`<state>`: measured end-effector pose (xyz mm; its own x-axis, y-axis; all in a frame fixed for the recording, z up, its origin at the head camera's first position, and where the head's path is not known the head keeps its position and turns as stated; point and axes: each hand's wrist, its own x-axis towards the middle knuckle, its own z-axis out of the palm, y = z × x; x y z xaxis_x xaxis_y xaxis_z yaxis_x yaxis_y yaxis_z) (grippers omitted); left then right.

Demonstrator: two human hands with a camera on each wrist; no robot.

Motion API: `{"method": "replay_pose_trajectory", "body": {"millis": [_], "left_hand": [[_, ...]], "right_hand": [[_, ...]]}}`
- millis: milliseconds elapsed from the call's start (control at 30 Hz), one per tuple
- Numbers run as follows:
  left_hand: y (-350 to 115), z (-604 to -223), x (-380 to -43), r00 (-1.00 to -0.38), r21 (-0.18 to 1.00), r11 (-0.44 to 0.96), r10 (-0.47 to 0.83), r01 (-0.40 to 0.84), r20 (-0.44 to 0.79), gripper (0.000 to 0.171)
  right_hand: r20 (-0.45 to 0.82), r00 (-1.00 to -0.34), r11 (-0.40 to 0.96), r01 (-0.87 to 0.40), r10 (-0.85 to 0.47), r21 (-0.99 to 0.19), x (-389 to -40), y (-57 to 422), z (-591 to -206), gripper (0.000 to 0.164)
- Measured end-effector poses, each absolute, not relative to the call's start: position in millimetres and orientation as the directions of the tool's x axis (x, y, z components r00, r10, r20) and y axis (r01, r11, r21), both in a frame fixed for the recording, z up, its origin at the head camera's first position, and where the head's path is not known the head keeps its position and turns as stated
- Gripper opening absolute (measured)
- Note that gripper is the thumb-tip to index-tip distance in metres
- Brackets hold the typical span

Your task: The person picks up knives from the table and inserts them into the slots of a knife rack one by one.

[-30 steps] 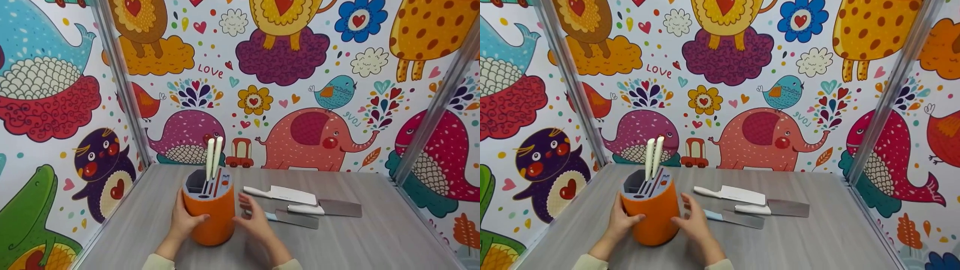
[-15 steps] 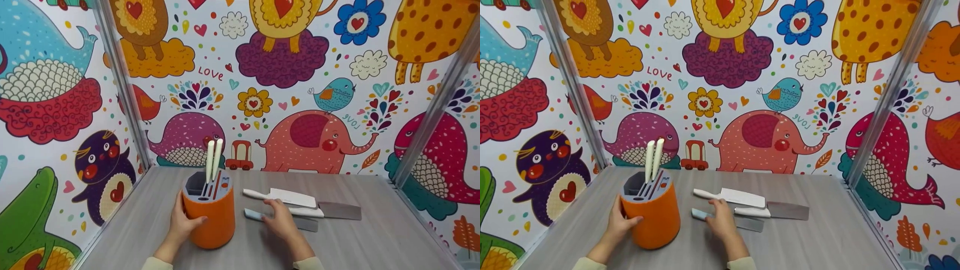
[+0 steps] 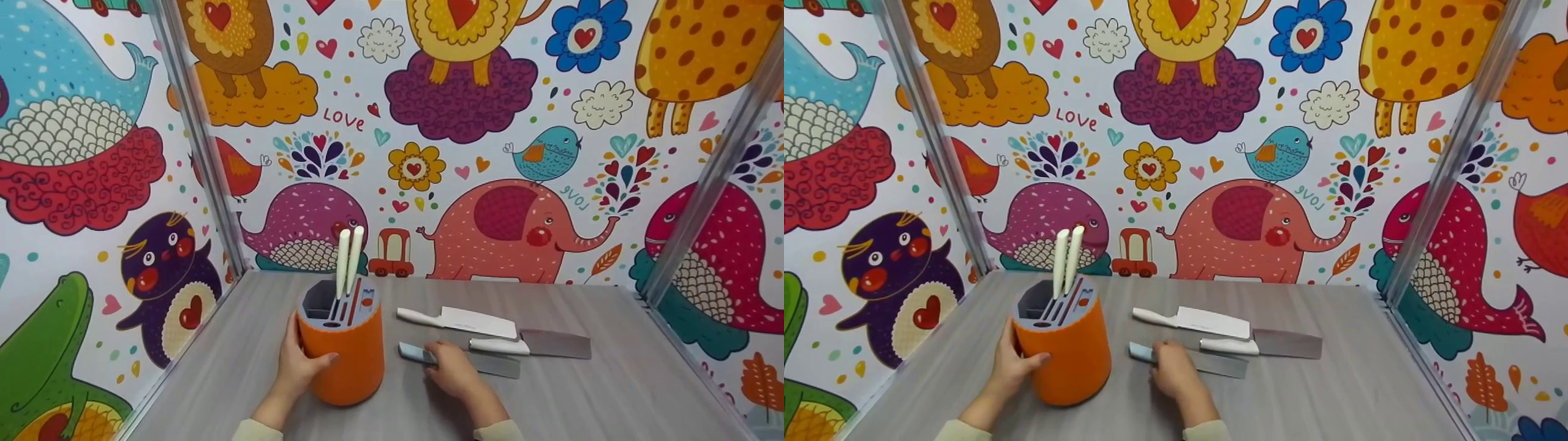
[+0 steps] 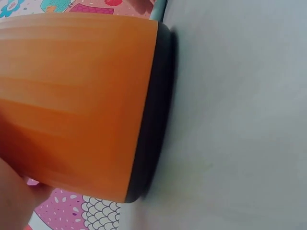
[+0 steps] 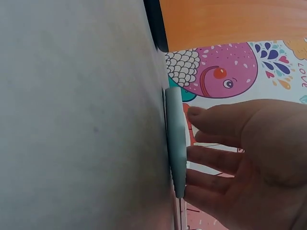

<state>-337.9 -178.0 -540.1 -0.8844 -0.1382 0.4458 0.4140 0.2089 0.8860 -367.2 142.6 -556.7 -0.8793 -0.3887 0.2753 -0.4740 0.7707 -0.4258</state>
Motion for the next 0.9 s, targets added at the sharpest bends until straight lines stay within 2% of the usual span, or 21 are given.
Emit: {"method": "replay_pose_trajectory", "body": {"millis": [100, 233, 367, 667, 900], "left_hand": [[-178, -540, -338, -0.885, 0.886, 0.217, -0.145, 0.409, 0.443, 0.106], [-178, -540, -338, -0.882, 0.883, 0.219, -0.145, 0.414, 0.449, 0.105], [-178, -541, -338, -0.873, 0.874, 0.224, -0.14, 0.431, 0.467, 0.106], [-177, -541, -337, -0.878, 0.877, 0.235, -0.141, 0.419, 0.457, 0.103], [-177, -535, -337, -0.906, 0.9, 0.258, -0.148, 0.352, 0.396, 0.104]], "right_hand": [[0.329, -0.859, 0.774, -0.502, -0.393, -0.386, -366, 143, -557, 0.028], [0.354, -0.849, 0.792, -0.507, -0.392, -0.34, -364, 142, -556, 0.031], [0.328, -0.864, 0.809, -0.484, -0.381, -0.334, -361, 141, -555, 0.034], [0.264, -0.867, 0.822, -0.489, -0.422, -0.292, -358, 137, -553, 0.024], [0.291, -0.823, 0.746, -0.566, -0.488, -0.35, -358, 140, -531, 0.021]]}}
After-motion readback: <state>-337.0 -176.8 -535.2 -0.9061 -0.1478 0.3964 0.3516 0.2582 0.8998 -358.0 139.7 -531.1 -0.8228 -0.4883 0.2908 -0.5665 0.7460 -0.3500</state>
